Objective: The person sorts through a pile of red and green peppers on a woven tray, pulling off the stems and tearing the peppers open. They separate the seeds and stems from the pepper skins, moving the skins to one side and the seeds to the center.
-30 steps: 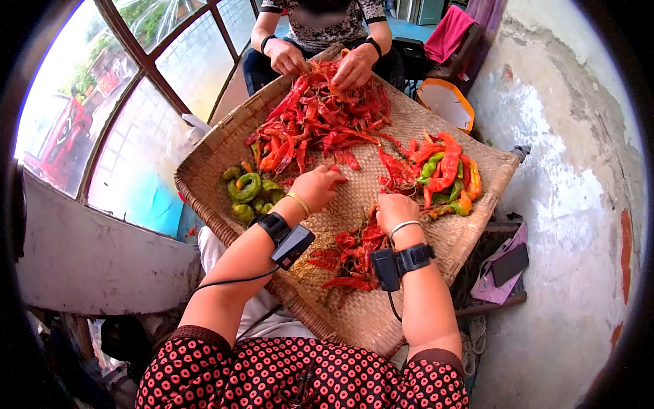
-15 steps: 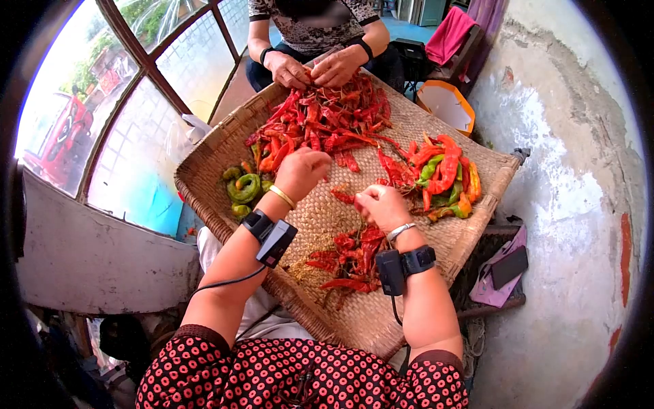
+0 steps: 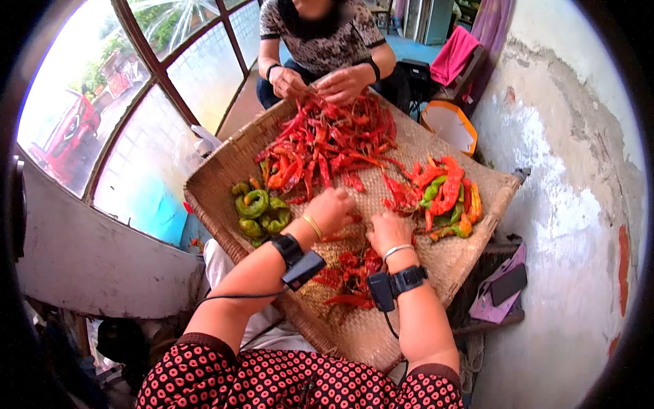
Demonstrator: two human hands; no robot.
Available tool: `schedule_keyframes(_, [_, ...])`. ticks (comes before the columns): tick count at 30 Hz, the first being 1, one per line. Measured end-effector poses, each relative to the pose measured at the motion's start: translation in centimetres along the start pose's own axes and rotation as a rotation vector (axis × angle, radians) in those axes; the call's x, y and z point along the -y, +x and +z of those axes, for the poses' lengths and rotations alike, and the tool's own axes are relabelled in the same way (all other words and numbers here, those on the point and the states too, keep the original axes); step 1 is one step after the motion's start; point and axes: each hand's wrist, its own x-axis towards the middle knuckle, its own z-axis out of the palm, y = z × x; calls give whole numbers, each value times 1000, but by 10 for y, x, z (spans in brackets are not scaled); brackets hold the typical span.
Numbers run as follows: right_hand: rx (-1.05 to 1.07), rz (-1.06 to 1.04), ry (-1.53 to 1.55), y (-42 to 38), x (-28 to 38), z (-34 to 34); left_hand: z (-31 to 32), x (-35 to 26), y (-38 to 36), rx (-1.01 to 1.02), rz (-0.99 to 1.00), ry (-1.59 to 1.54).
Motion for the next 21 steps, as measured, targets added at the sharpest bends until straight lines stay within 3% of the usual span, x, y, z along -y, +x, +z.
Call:
schedule_keyframes(6, [153, 61, -38, -1, 9, -11, -12, -7, 0, 132, 46, 75])
schedule_keyframes(9, [146, 94, 87, -1, 6, -12, -23, -1, -1, 123, -77, -52])
schedule_keyframes(11, [116, 125, 123, 0, 6, -13, -29, 11, -2, -229, -264, 25])
schedule_keyframes(13, [63, 105, 270, 2, 1, -9, -38, 16, -6, -460, -238, 27])
schedule_keyframes(15, [33, 86, 327, 3, 0, -7, -35, 16, -4, -96, -352, -2])
schedule_keyframes(18, [2, 66, 399, 4, -3, -2, -53, -7, -10, 510, -193, -16])
schedule_keyframes(21, [-22, 66, 433, 6, -3, -2, -42, -20, -13, 591, -125, 59])
